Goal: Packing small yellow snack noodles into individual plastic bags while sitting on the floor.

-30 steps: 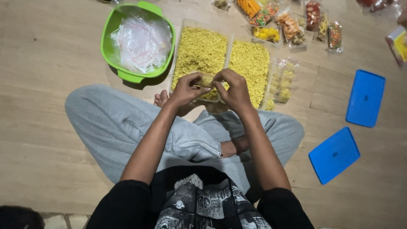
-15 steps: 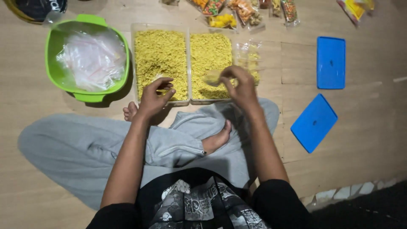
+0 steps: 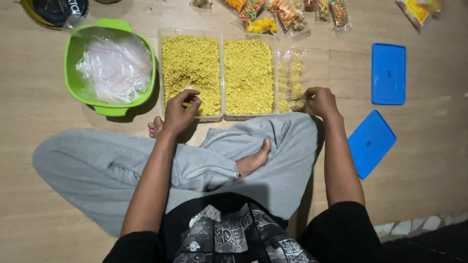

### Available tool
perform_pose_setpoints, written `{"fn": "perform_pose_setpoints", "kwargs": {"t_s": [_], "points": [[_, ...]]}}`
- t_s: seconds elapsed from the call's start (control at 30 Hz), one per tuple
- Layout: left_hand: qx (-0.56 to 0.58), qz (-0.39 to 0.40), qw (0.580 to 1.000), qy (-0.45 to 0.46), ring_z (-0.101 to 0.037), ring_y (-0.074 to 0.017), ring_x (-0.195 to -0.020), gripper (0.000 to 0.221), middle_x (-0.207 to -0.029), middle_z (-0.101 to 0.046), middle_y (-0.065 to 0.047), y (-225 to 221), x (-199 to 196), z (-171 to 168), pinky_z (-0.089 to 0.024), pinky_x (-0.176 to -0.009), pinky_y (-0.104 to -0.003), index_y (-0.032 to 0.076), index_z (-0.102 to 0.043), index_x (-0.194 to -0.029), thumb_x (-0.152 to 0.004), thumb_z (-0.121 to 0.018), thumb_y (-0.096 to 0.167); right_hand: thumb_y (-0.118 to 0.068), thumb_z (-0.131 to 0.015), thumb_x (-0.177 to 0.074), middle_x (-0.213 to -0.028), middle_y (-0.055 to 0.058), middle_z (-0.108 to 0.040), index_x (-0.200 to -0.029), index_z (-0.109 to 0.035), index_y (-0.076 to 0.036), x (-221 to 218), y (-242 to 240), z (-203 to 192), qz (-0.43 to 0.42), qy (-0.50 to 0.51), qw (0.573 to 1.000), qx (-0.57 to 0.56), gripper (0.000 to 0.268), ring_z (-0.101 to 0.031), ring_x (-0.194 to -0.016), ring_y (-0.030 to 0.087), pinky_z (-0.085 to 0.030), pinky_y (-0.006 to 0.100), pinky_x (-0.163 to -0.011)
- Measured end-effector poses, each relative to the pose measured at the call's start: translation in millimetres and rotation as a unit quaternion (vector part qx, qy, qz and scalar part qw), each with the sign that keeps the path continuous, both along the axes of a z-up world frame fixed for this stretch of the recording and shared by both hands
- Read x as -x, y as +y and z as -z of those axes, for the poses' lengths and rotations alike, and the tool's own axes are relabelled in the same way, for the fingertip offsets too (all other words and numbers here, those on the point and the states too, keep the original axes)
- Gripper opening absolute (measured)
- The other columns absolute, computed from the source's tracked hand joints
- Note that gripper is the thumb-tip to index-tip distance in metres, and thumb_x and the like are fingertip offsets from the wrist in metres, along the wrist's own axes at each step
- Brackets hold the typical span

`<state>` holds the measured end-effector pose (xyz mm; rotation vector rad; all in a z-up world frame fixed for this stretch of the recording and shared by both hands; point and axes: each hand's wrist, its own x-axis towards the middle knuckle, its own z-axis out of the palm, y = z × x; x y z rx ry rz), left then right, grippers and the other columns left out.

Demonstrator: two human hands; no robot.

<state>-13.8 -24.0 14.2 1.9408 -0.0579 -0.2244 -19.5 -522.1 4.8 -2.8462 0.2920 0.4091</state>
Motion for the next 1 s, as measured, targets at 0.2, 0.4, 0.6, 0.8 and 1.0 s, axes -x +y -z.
{"fn": "perform_pose_setpoints", "kwargs": {"t_s": [0.2, 0.4, 0.6, 0.8, 1.0], "points": [[-0.008, -0.005, 1.000, 0.004, -0.074, -0.0223, -0.095, 0.024, -0.098, -0.077, -0.007, 1, 0, -5, -0.055, -0.081, -0.035, 0.017, -0.074, -0.118, -0.094, -0.075, 0.012, -0.017, -0.072, -0.093, -0.102, 0.002, -0.074, -0.099, -0.079, -0.024, -16, -15, 49, 0.029, -0.063, 0.998, -0.011, 0.011, -0.067, -0.104, 0.035, -0.054, 0.053, -0.097], [-0.005, -0.014, 1.000, -0.007, -0.074, -0.0226, -0.095, 0.024, -0.097, -0.077, -0.007, 3, 0, 4, -0.056, -0.081, -0.036, 0.018, -0.075, -0.116, -0.093, -0.075, 0.013, -0.021, -0.072, -0.091, -0.098, 0.008, -0.070, -0.098, -0.078, -0.020, -11, -18, 68, 0.087, -0.117, 0.989, -0.021, 0.009, -0.067, -0.100, 0.036, -0.055, 0.052, -0.094], [-0.076, -0.002, 0.996, -0.049, -0.075, -0.0317, -0.089, 0.025, -0.094, -0.076, -0.012, 23, -22, -10, -0.059, -0.078, -0.045, 0.016, -0.075, -0.116, -0.091, -0.076, 0.014, -0.016, -0.072, -0.091, -0.101, 0.007, -0.070, -0.109, -0.078, -0.016, -6, -10, 65, 0.095, -0.152, 0.982, -0.052, 0.019, -0.068, -0.096, 0.032, -0.055, 0.049, -0.087], [-0.295, -0.035, 0.953, -0.065, -0.073, -0.0373, -0.091, 0.021, -0.092, -0.074, -0.008, 94, -66, -28, -0.058, -0.078, -0.053, 0.021, -0.075, -0.114, -0.094, -0.070, 0.019, -0.003, -0.071, -0.086, -0.104, 0.012, -0.063, -0.111, -0.071, -0.006, 10, 30, 38, 0.042, -0.375, 0.923, -0.072, 0.026, -0.059, -0.098, 0.035, -0.048, 0.051, -0.089], [-0.433, -0.027, 0.900, -0.041, -0.071, -0.0404, -0.095, 0.028, -0.099, -0.068, -0.013, 170, -78, 62, -0.057, -0.080, -0.056, 0.021, -0.076, -0.118, -0.091, -0.071, 0.017, 0.004, -0.064, -0.091, -0.100, 0.010, -0.063, -0.110, -0.071, -0.005, 35, 121, 21, 0.069, -0.397, 0.899, -0.174, 0.023, -0.061, -0.094, 0.032, -0.051, 0.042, -0.085]]}}
